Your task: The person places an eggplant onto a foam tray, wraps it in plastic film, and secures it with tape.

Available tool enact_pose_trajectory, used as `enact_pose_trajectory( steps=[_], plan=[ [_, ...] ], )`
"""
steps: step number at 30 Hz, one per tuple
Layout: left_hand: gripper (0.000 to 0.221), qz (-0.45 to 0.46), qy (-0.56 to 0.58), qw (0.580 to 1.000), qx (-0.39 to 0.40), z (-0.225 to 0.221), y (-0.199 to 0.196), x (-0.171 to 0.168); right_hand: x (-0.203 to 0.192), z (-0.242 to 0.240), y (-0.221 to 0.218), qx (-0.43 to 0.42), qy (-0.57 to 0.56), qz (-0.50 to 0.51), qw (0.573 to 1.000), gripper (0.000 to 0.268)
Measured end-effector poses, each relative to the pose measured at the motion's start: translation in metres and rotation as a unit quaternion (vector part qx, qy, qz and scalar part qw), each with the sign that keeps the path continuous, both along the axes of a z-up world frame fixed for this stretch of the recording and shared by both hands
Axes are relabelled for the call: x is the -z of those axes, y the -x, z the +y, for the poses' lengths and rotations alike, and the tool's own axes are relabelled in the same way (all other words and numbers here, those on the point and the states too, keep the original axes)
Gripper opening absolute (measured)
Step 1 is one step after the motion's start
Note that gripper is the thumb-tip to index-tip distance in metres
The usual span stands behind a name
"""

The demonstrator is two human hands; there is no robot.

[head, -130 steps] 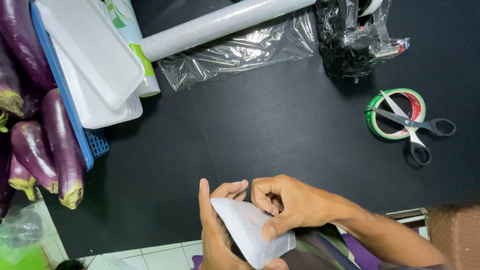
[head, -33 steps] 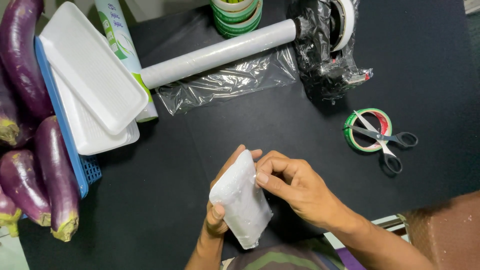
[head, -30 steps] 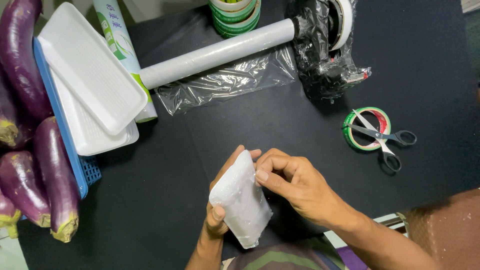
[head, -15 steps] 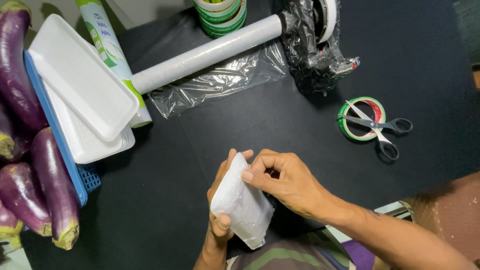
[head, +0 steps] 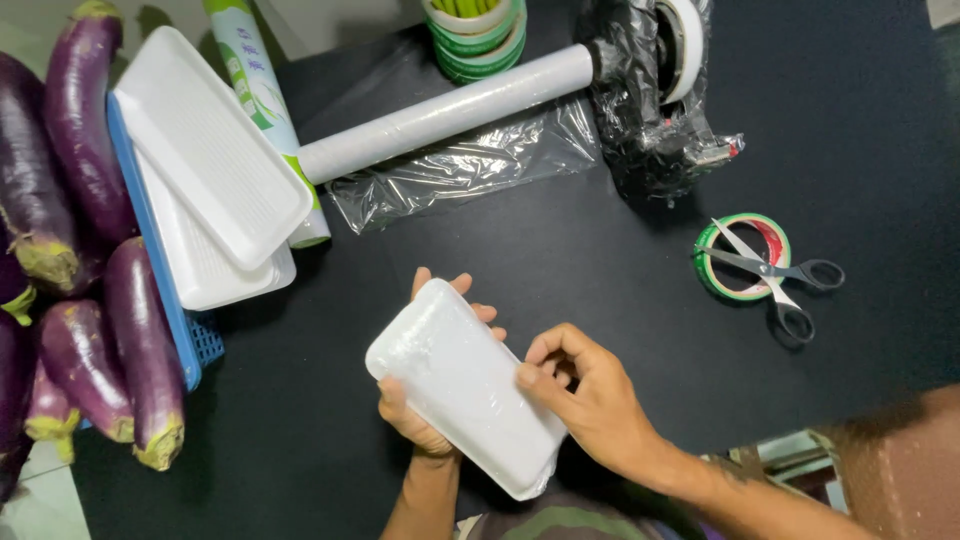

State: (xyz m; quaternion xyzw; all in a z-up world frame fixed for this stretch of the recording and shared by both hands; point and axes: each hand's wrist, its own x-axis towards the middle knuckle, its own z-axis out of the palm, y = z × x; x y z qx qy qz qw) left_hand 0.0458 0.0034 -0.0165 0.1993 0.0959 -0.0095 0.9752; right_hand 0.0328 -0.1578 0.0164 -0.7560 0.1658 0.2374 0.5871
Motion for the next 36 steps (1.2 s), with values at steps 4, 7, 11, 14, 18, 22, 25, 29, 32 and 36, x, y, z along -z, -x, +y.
enact_pose_trajectory(
  steps=[4,7,11,14,18,22,25,29,32,36],
  plan=[
    [0.108,0.046,-0.069,0.993,-0.084,0.011,-0.011,-0.014,0.013,-0.013,0.010,-0.020,0.036,-0.168,0.985,0.026],
    [0.104,0.102,-0.077,0.984,-0.120,0.017,-0.015,-0.016,0.014,-0.021,0.016,-0.073,-0.043,-0.185,0.979,0.057],
    [0.089,0.206,-0.079,0.959,-0.177,0.015,-0.024,-0.023,0.017,-0.025,0.021,-0.200,-0.017,-0.336,0.920,0.070],
    [0.083,0.289,-0.100,0.932,-0.194,0.010,-0.030,-0.036,0.020,-0.024,0.015,-0.230,-0.001,-0.396,0.889,0.070],
    [0.090,0.290,-0.112,0.937,-0.156,0.008,-0.033,-0.037,0.018,-0.021,0.006,-0.193,0.017,-0.445,0.874,0.057],
    [0.101,0.241,-0.053,0.968,-0.033,-0.005,-0.024,-0.041,-0.002,-0.011,0.005,-0.160,0.073,-0.438,0.881,0.057],
    [0.096,0.363,-0.034,0.931,0.030,-0.007,-0.032,-0.058,-0.019,-0.011,-0.002,-0.179,0.154,-0.468,0.851,0.060],
    [0.097,0.416,-0.054,0.906,0.050,-0.010,-0.040,-0.076,-0.027,-0.011,-0.011,-0.188,0.125,-0.537,0.813,0.038],
    [0.097,0.430,-0.053,0.899,0.061,-0.011,-0.043,-0.084,-0.029,-0.007,-0.018,-0.208,0.095,-0.550,0.804,0.027],
    [0.099,0.440,-0.052,0.892,0.087,-0.009,-0.041,-0.084,-0.038,-0.002,-0.028,-0.234,0.034,-0.560,0.794,0.023]
  ],
)
